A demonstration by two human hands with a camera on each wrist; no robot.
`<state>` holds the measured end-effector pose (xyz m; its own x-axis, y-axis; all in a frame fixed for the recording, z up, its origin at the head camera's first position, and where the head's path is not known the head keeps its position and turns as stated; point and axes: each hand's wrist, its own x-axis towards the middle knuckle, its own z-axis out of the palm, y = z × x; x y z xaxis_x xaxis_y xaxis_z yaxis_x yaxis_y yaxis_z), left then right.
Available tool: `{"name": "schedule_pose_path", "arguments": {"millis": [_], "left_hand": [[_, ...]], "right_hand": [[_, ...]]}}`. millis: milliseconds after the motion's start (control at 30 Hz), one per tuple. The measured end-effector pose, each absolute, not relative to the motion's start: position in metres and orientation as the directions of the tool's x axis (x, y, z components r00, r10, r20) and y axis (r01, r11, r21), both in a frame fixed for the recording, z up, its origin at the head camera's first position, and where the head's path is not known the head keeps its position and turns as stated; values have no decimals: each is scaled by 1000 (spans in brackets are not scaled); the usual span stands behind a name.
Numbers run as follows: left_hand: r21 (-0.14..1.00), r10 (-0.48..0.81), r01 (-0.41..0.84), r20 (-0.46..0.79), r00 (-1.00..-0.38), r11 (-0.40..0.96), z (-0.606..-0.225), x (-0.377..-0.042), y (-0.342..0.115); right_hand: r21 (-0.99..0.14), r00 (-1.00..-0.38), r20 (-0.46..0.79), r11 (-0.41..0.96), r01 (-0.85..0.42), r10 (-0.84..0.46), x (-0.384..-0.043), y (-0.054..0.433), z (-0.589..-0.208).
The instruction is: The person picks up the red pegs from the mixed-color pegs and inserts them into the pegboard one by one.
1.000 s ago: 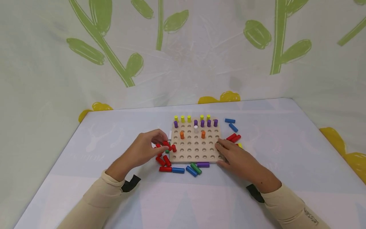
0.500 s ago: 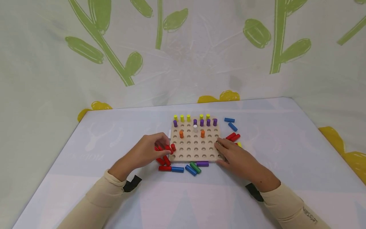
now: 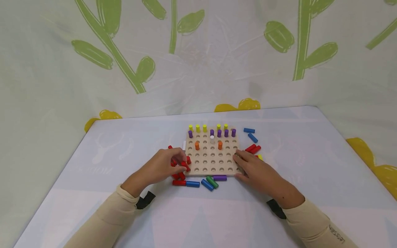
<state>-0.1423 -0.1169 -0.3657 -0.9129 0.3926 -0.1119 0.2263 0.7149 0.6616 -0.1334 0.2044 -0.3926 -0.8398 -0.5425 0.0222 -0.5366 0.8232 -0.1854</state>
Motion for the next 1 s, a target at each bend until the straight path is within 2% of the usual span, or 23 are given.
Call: {"name": "schedule_pose_path", "arguments": {"millis": [367,767,1000], "left_hand": [[645,375,214,-120,-919,734,-368,-142,-116],[587,386,247,-122,-915,771,-372,-142,-110],[587,434,279,-138,-890,760,-371,-144,-113]], "right_hand": [[-183,-832,34,815,-550,-553,-134,205,-394],[-187,-853,-2,838,-513,-522,-134,207,-394],[-191,-848,3,832,-521,-530,-133,207,-392]]}}
